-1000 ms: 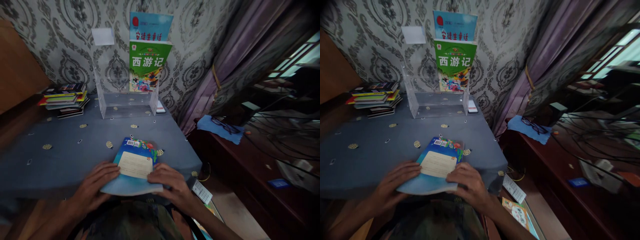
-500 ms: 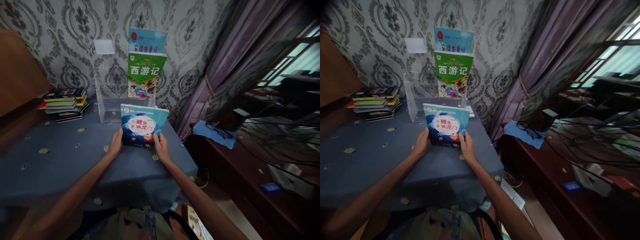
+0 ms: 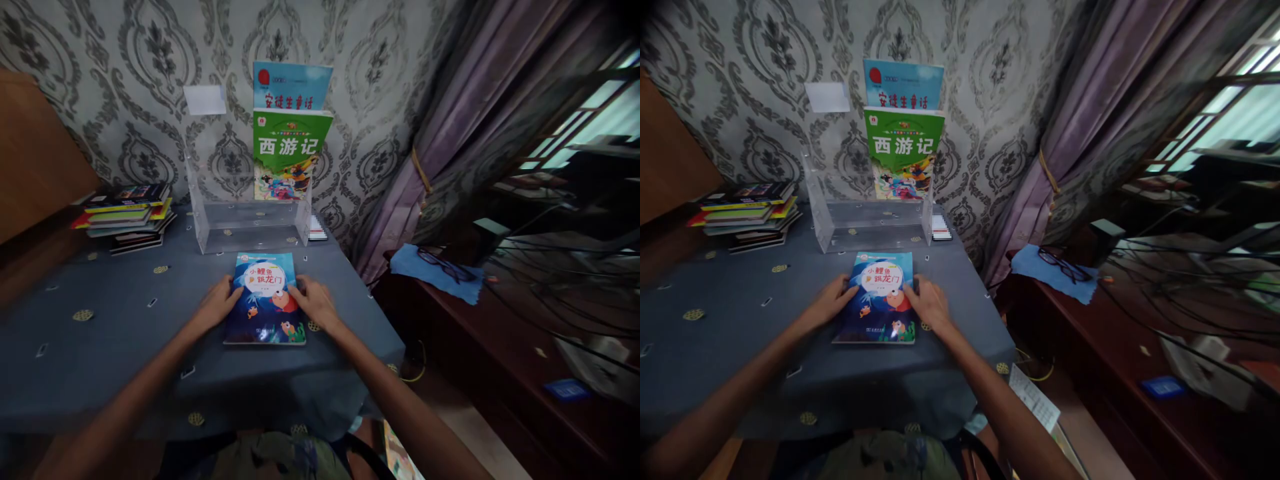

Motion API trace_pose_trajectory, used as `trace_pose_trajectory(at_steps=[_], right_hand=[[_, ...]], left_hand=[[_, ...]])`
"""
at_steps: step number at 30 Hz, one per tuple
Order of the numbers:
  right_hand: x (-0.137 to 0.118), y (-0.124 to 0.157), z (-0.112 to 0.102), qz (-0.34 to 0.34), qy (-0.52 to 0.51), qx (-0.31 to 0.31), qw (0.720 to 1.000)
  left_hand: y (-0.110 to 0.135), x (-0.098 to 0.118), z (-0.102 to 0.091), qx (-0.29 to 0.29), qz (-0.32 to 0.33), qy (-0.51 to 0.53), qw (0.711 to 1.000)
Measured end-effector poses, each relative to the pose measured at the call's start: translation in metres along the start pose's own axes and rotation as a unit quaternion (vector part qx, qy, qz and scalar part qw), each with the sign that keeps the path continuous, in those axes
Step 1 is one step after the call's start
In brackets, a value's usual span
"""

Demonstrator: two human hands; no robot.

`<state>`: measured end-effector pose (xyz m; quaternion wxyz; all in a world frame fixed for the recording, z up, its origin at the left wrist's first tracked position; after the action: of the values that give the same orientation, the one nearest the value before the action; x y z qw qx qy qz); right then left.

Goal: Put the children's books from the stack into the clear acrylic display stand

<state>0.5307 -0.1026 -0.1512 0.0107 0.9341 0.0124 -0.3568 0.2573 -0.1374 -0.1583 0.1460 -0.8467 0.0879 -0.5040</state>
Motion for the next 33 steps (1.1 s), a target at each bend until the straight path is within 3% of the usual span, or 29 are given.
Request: trace_pose_trajectory(at_steps=[2, 4, 8, 12, 15, 19, 22, 29, 33], right_hand=[[-0.006, 0.001, -0.009, -0.018, 0.075, 0.046, 0.996], [-0.021, 0.001, -0.009, -0.056, 0.11, 0.058, 0.991], [-0.068, -0.005, 0.025, -0.19, 0.13, -0.001, 0.973], [-0.094, -0.02, 0.062, -0.255, 0.181, -0.046, 0.949], [-0.082, -0.032, 0.063, -0.233, 0.2, -0.05, 0.95], [-0.042, -0.047, 0.036, -0.137, 0.21, -0.029, 0.968], [-0.022, -0.053, 0.021, -0.117, 0.2, -0.021, 0.973], [-0.02, -0.05, 0.02, -0.109, 0.195, -0.028, 0.974], [-0.021, -0.048, 0.02, -0.104, 0.19, -0.033, 0.976]], left_hand=[[-0.006, 0.001, -0.011, -0.043, 0.016, -0.172, 0.984], [-0.015, 0.005, -0.013, -0.067, 0.052, -0.266, 0.96], [-0.04, 0.005, 0.007, -0.066, 0.195, -0.269, 0.941], [-0.051, -0.014, 0.026, -0.104, 0.231, -0.269, 0.929], [-0.048, -0.023, 0.029, -0.113, 0.223, -0.307, 0.918], [-0.043, -0.021, 0.029, -0.117, 0.202, -0.326, 0.916], [-0.043, -0.019, 0.03, -0.119, 0.199, -0.335, 0.913], [-0.045, -0.019, 0.029, -0.126, 0.207, -0.338, 0.91], [-0.029, 0.0, 0.032, -0.181, 0.238, -0.329, 0.896]])
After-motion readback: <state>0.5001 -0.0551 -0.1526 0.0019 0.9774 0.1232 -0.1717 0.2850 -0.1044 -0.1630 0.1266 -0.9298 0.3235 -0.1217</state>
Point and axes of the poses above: each hand's wrist, its own y-axis away from the middle knuckle, its own z-axis out of the palm, x = y × z, the point moved 2 cm from there along -y, towards the middle knuckle, and after that the axes turned 14 degrees about z, right-handed, at the moved point
